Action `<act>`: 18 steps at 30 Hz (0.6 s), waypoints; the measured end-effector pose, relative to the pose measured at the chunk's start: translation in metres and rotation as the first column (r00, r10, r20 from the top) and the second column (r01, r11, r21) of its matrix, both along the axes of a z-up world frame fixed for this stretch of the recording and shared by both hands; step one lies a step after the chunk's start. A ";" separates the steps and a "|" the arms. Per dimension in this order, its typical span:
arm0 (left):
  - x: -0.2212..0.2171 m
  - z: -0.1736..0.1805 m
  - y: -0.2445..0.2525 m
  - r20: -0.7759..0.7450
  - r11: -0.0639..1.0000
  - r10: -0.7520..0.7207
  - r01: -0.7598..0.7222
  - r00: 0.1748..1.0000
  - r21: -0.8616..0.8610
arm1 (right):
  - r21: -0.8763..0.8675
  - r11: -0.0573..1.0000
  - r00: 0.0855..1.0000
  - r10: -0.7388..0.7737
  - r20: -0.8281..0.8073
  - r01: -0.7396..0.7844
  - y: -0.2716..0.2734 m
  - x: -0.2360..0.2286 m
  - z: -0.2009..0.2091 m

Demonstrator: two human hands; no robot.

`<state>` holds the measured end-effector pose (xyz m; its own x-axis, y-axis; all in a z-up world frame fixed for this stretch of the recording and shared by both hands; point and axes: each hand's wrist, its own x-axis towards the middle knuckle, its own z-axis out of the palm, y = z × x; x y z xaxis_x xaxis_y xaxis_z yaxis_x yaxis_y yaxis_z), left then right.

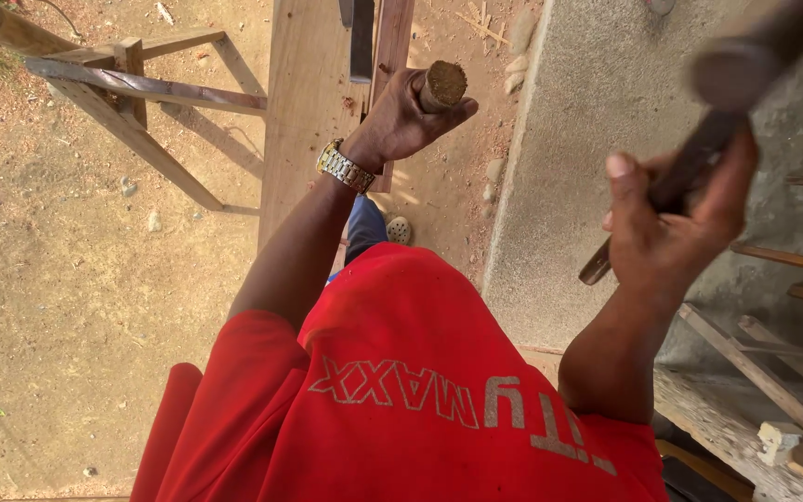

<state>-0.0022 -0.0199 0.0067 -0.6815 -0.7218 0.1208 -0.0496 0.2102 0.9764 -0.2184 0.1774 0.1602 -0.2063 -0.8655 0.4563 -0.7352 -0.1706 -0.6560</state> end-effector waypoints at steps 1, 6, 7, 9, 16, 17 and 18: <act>0.000 -0.001 0.000 -0.004 1.000 -0.009 0.009 1.000 -0.008 | -0.064 0.997 0.975 -0.027 0.220 0.042 0.002 0.001 0.013; -0.002 0.000 -0.003 -0.045 0.999 -0.017 0.016 0.999 -0.029 | -0.303 0.946 0.895 0.034 0.445 0.115 -0.031 0.026 0.013; -0.002 -0.002 -0.004 -0.048 0.999 -0.025 0.024 0.999 -0.033 | -0.354 0.931 0.900 0.076 0.430 0.091 -0.044 0.039 0.014; -0.001 -0.003 -0.004 -0.021 0.999 -0.032 0.031 0.999 -0.040 | -0.083 0.997 0.983 0.004 0.184 0.012 -0.035 0.037 -0.031; 0.007 -0.022 -0.005 -0.168 0.999 -0.027 0.023 0.985 -0.027 | 0.436 0.896 0.952 0.204 -0.227 -0.088 -0.028 0.034 -0.027; 0.007 -0.015 -0.003 -0.167 1.000 -0.027 0.024 0.986 -0.020 | 0.441 0.893 0.953 0.205 -0.224 -0.088 -0.025 0.030 -0.025; 0.006 -0.008 -0.001 -0.106 1.000 0.007 -0.005 0.994 0.016 | 0.397 0.915 0.949 0.186 -0.255 -0.072 -0.021 0.025 -0.024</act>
